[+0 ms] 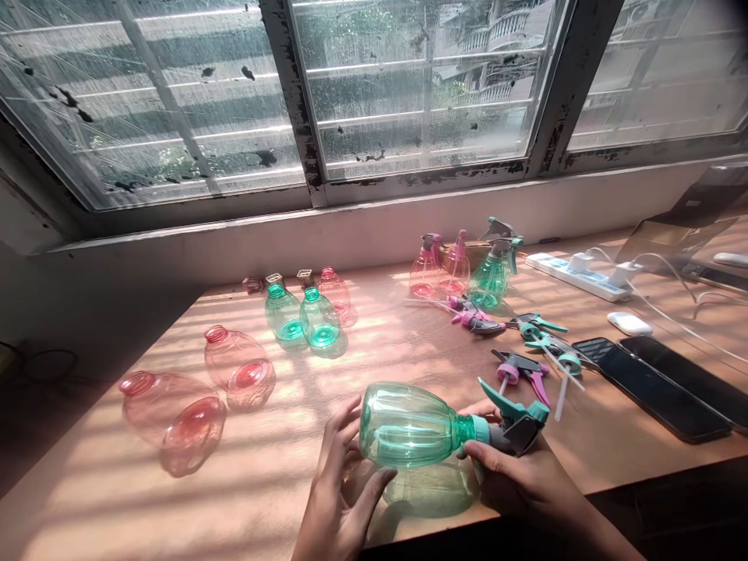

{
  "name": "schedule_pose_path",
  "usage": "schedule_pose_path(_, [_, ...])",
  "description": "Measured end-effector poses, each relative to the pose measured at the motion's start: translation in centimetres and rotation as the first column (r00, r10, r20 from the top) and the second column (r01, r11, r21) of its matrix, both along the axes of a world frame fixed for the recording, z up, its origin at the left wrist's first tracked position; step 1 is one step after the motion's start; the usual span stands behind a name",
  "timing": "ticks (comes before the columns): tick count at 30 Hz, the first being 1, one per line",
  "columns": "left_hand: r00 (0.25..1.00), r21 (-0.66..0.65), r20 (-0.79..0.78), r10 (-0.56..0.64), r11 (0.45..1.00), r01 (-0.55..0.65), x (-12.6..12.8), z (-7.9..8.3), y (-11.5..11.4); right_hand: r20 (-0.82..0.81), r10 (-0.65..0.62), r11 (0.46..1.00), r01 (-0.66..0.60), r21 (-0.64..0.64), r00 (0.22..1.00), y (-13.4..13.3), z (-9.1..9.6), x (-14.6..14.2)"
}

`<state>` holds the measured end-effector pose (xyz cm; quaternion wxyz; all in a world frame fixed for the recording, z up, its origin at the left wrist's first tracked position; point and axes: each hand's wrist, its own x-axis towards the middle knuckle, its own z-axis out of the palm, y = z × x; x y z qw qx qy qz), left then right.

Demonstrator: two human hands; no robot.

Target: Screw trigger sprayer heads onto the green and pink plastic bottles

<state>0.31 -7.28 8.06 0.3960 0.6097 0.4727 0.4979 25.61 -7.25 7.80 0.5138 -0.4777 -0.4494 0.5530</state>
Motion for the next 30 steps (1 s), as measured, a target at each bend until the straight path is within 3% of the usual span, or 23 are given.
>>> schedule_pose_path(6, [1.000,-0.034,0.017,0.026,0.999,-0.026,-0.1,0.8,0.2,0.091,0.045,0.999,-0.042,-0.032,0.995,-0.5,0.0,-0.1])
schedule_pose_path(12, [1.000,0.045,-0.004,0.019,0.999,-0.019,-0.1,0.6,0.2,-0.048,0.032,0.992,-0.038,-0.124,0.998,-0.3,-0.7,0.1])
schedule_pose_path(15, [1.000,0.009,-0.010,0.005,1.000,-0.005,0.0,0.9,0.1,-0.003,0.046,0.998,-0.046,-0.036,0.999,-0.3,-0.1,0.1])
schedule_pose_path(19, [0.999,-0.027,0.041,0.024,0.999,-0.023,-0.1,1.0,0.1,0.195,0.080,0.991,-0.099,0.095,0.978,-0.2,0.9,0.2])
schedule_pose_path(21, [0.999,-0.025,0.034,0.024,0.999,-0.023,-0.1,0.9,0.2,0.219,0.090,0.990,-0.111,0.087,0.971,-0.2,1.0,0.2])
schedule_pose_path(26, [1.000,0.019,-0.001,0.021,1.000,-0.021,-0.2,0.3,0.3,0.043,0.084,0.996,-0.083,-0.028,0.996,-0.2,0.5,0.1])
schedule_pose_path(30, [0.999,-0.040,0.045,-0.008,0.999,0.009,-0.2,0.3,0.2,0.179,0.108,0.991,-0.120,0.055,0.978,-0.2,0.9,0.1])
